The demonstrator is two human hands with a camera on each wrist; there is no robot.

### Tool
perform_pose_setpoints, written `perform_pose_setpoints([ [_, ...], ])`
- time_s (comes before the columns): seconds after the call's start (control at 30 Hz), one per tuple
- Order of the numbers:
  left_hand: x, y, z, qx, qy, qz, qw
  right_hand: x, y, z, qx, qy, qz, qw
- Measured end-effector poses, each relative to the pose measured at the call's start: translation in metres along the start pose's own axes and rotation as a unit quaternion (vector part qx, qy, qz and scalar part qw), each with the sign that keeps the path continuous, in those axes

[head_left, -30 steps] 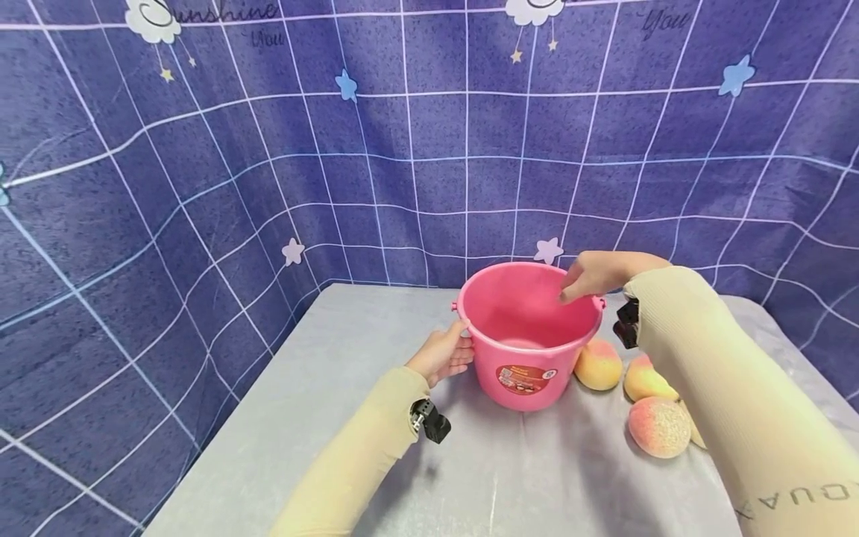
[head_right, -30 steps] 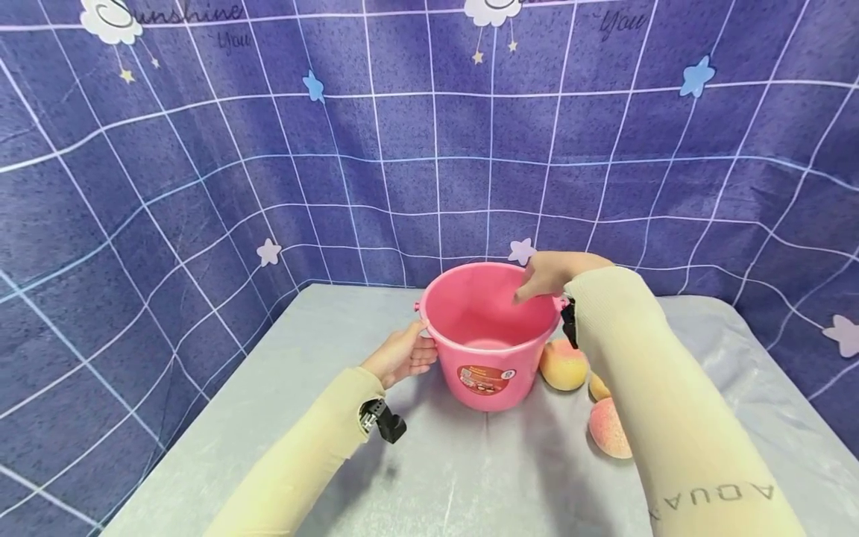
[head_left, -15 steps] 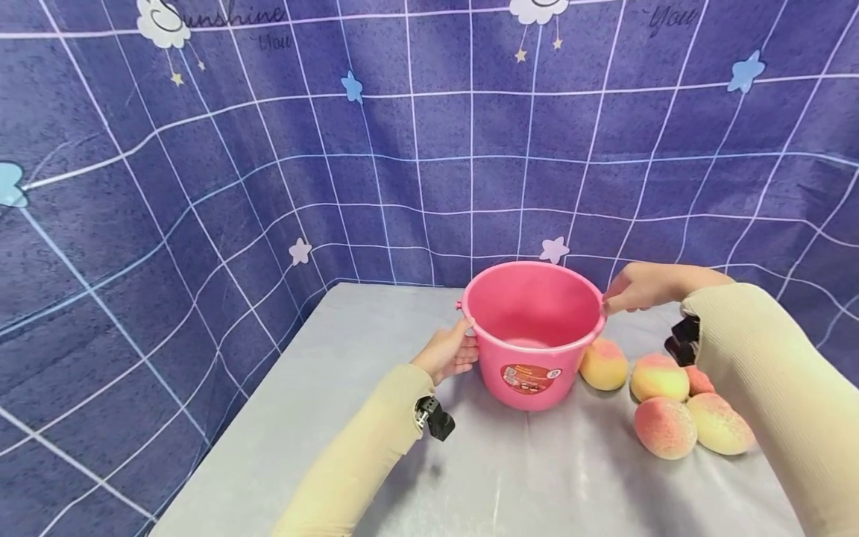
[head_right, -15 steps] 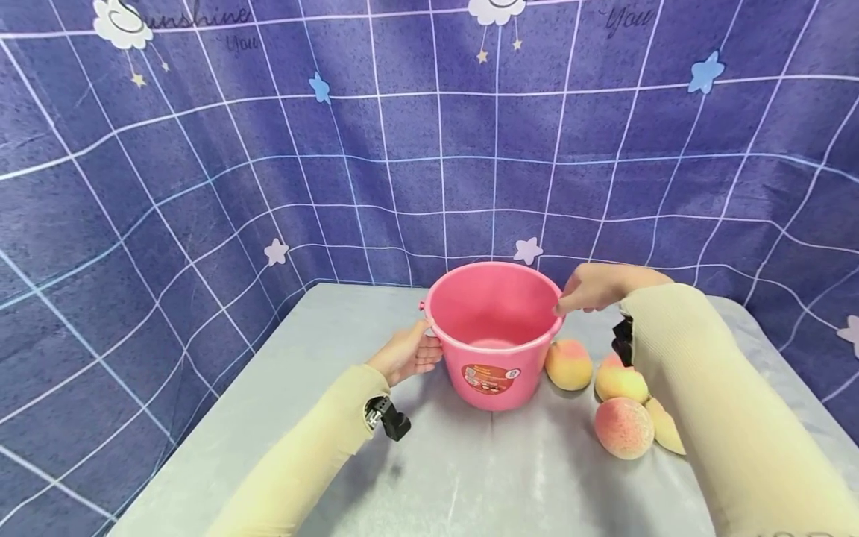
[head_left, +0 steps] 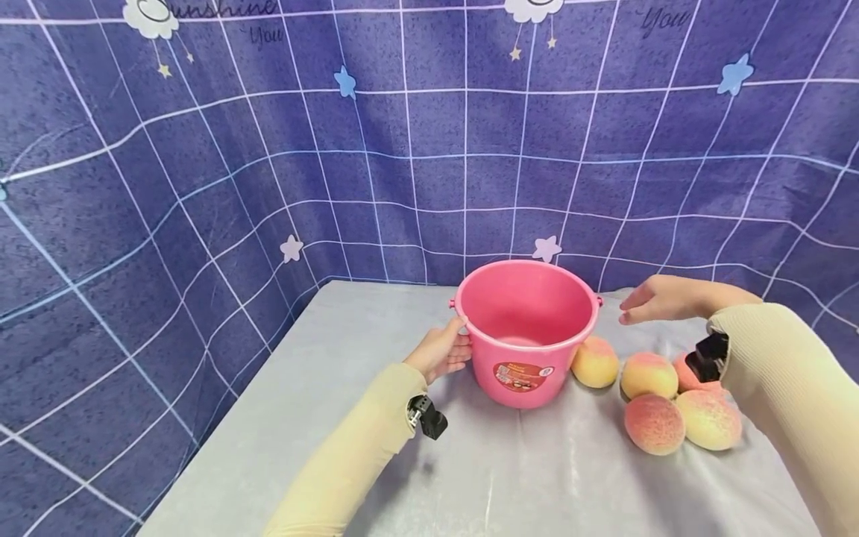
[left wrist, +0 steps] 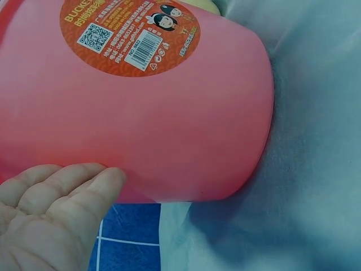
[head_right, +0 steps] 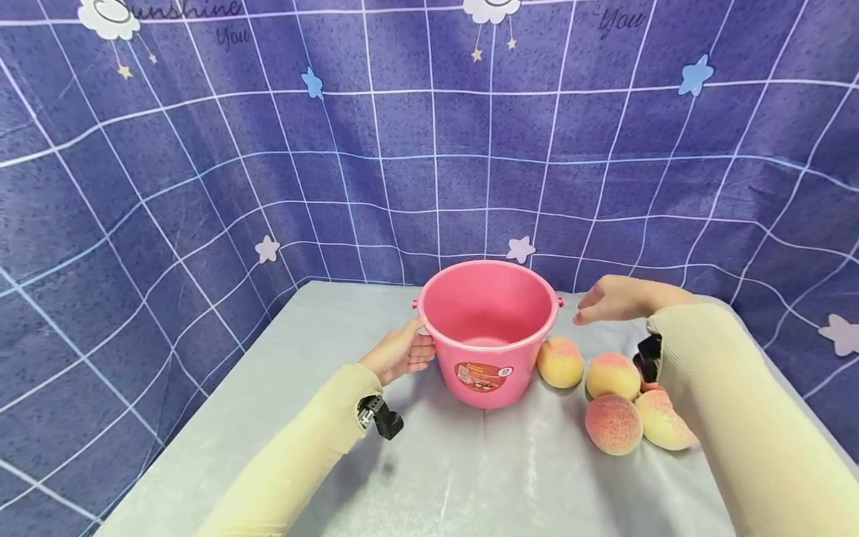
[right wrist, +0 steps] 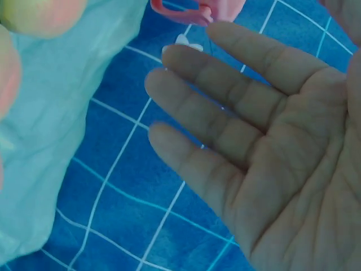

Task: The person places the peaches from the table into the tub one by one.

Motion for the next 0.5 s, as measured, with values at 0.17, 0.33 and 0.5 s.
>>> perform_pose_setpoints([
  [0.17,0.001,0.0,0.0,-0.004,-0.003,-0.001,1.0,-0.008,-0.001,-0.009,-0.015,-0.102,0.043,0.994],
  [0.33,0.002,0.001,0.0,-0.005,-0.004,-0.003,1.0,-0.018,-0.006,-0.022,-0.021,-0.17,0.062,0.983],
  [0.5,0.001,0.001,0.0,-0.014,-0.014,0.005,0.9998,-0.028,-0.014,-0.043,-0.002,-0.215,0.067,0.974],
])
Point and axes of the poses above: each hand's wrist, its own x-axis towards the middle knuckle, its own z-axis out of the back of the hand, y = z × x, the point moved 4 cm from there along x, towards the middle knuckle, and after that the axes turned 11 degrees about -y, right-handed, at the moved point
